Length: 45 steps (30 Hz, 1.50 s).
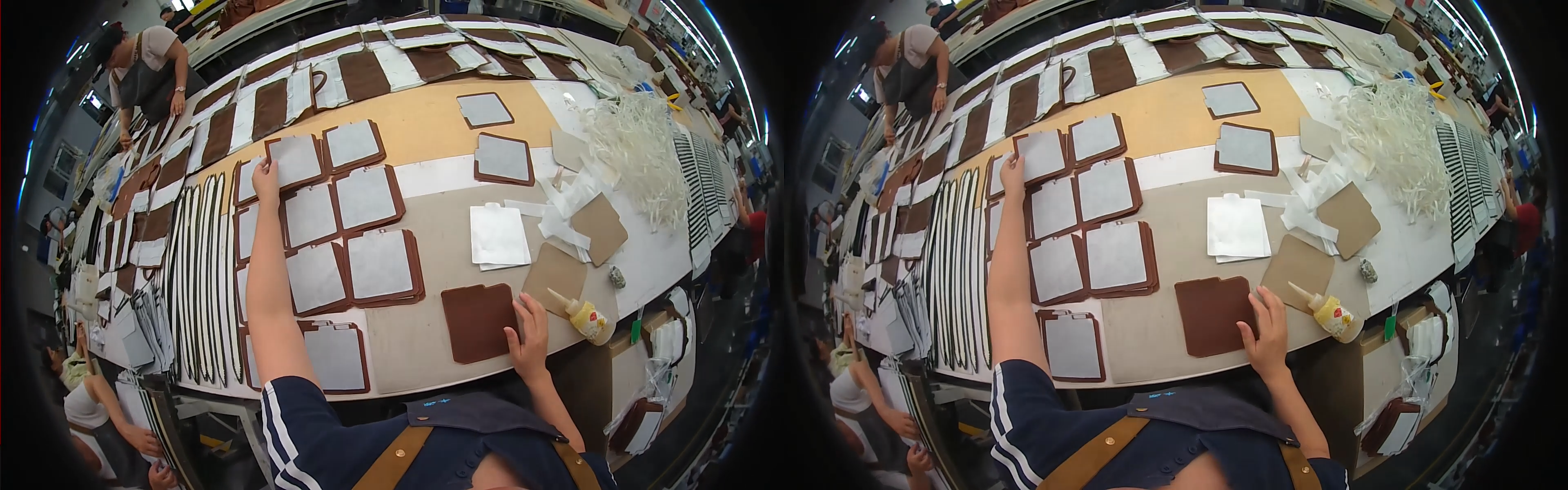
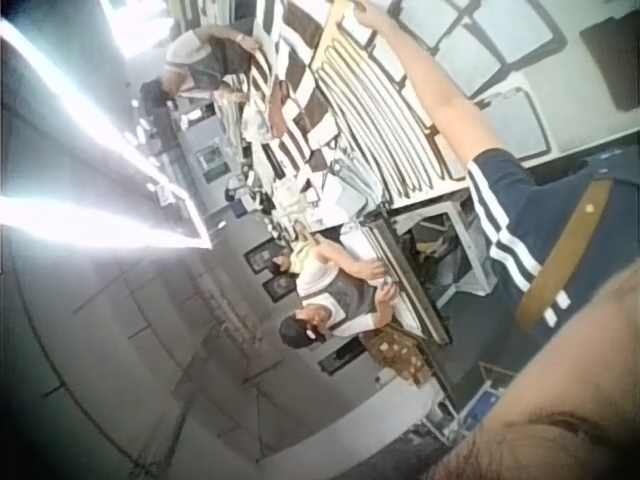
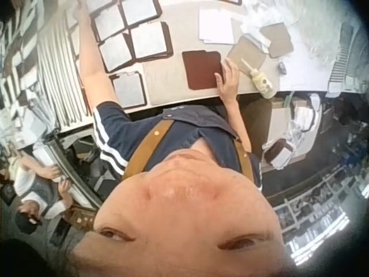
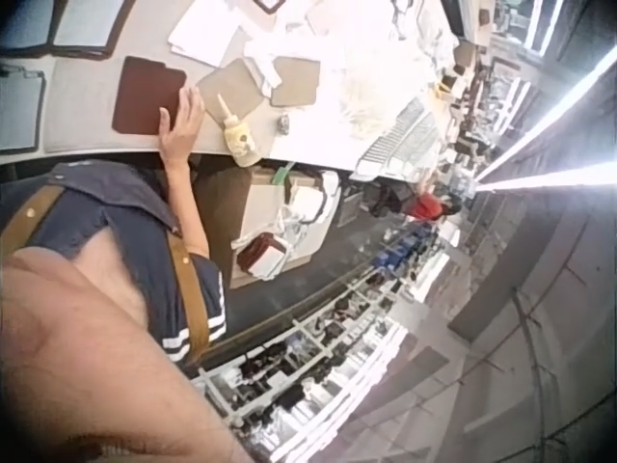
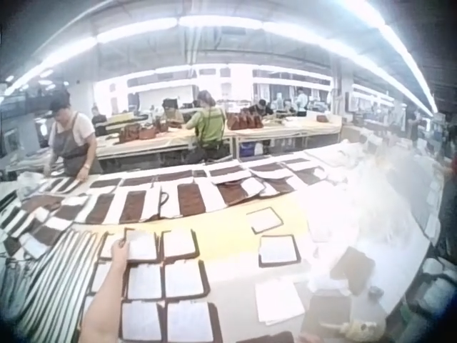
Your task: Applying glue to leather pieces and attaching fabric liners in a workshop environment.
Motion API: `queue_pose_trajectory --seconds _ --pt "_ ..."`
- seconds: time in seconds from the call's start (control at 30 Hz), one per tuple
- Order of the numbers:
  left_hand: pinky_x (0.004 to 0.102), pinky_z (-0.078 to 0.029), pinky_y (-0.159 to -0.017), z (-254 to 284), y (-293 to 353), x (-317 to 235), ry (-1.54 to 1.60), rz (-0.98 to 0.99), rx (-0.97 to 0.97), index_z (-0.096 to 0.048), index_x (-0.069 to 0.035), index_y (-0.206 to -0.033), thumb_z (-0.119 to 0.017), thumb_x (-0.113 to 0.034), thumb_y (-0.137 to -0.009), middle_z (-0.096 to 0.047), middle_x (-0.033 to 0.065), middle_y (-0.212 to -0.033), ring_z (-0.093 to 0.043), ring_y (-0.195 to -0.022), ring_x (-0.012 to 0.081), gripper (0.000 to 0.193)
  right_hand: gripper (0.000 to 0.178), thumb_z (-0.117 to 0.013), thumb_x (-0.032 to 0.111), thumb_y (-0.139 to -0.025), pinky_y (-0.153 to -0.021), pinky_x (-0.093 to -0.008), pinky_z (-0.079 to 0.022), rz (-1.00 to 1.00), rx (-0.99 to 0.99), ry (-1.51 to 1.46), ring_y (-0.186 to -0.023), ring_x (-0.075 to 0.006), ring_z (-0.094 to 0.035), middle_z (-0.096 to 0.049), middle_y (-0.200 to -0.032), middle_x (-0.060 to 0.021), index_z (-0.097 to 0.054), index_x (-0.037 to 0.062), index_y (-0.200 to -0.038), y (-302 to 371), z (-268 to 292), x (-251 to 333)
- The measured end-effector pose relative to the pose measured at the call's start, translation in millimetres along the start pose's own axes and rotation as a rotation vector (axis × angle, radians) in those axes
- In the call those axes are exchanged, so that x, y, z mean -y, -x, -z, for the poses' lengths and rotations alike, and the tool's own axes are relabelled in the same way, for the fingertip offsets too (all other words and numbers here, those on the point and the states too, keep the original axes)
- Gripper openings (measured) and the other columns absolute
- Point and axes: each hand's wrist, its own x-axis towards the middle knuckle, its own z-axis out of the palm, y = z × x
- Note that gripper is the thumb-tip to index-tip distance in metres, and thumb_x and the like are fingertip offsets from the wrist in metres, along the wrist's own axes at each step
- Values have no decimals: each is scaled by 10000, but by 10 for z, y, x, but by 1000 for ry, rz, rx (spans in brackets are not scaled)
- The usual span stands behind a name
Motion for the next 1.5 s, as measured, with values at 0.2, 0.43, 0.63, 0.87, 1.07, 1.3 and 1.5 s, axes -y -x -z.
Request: queue_pose_trajectory --seconds 0.2,0.43,0.63,0.87,1.07,1.3,1.5 --pt "476 -376 -1140 -210 419 -391 -733 -425 -225 -579 -126 -1440 -713 -292 -972 -628 148 -1323 -530 -1290 381 514 452 -616 306 -1038 -1137 -480 -401 23 -37 12 -1327 -410 -534 -568 -1438 -215 -603 -7 -1364 7 5 -35" --pt "325 -528 -844 -4 1769 -1575 -190 -447 428 -742 2 -1018 -716 -198 -986 -747 93 -926 -698 -889 183 204 405 -652 257 -1018 -1117 -476 -401 6 -244 148 -1283 -377 -554 -595 -1401 -184 -629 9 -1337 -14 558 -60" --pt "380 -414 -904 278 3364 -2363 -265 -689 813 -658 -51 -821 -781 -154 -907 -669 14 -835 -617 -861 226 182 658 -739 420 -970 -1140 -482 -347 -391 -300 544 -1325 -371 -489 -522 -1444 -183 -530 63 -1482 466 1178 -883" --pt "473 -375 -1059 140 4465 -2202 -322 -637 788 -731 -85 -1115 -790 -180 -887 -662 66 -1145 -574 -1150 289 254 740 -793 405 -942 -1064 -376 -451 -726 -228 -135 -1242 -251 -567 -563 -1383 -160 -480 45 -1509 734 1124 -1336" --pt "539 -281 -1186 80 4930 -2080 -410 -642 750 -584 -53 -1432 -772 -236 -911 -509 122 -1518 -402 -1427 375 584 506 -706 237 -1036 -1061 -302 -470 -568 -570 -868 -1215 -140 -596 -620 -1321 -55 -511 38 -1459 484 1136 -1046" --pt "557 -221 -1226 24 5040 -2033 -478 -653 768 -594 -70 -1436 -744 -253 -935 -491 132 -1557 -362 -1479 380 554 597 -740 275 -1010 -1086 -314 -473 -424 -449 -1086 -1268 -146 -583 -591 -1393 -70 -475 17 -1478 -56 1047 -615" --pt "559 -211 -1233 -176 5017 -2135 -468 -665 764 -639 -77 -1378 -734 -268 -944 -502 134 -1544 -366 -1480 379 483 622 -767 284 -993 -1063 -316 -483 -496 -513 -984 -1191 -151 -625 -637 -1309 -64 -471 14 -1469 19 1151 -789"
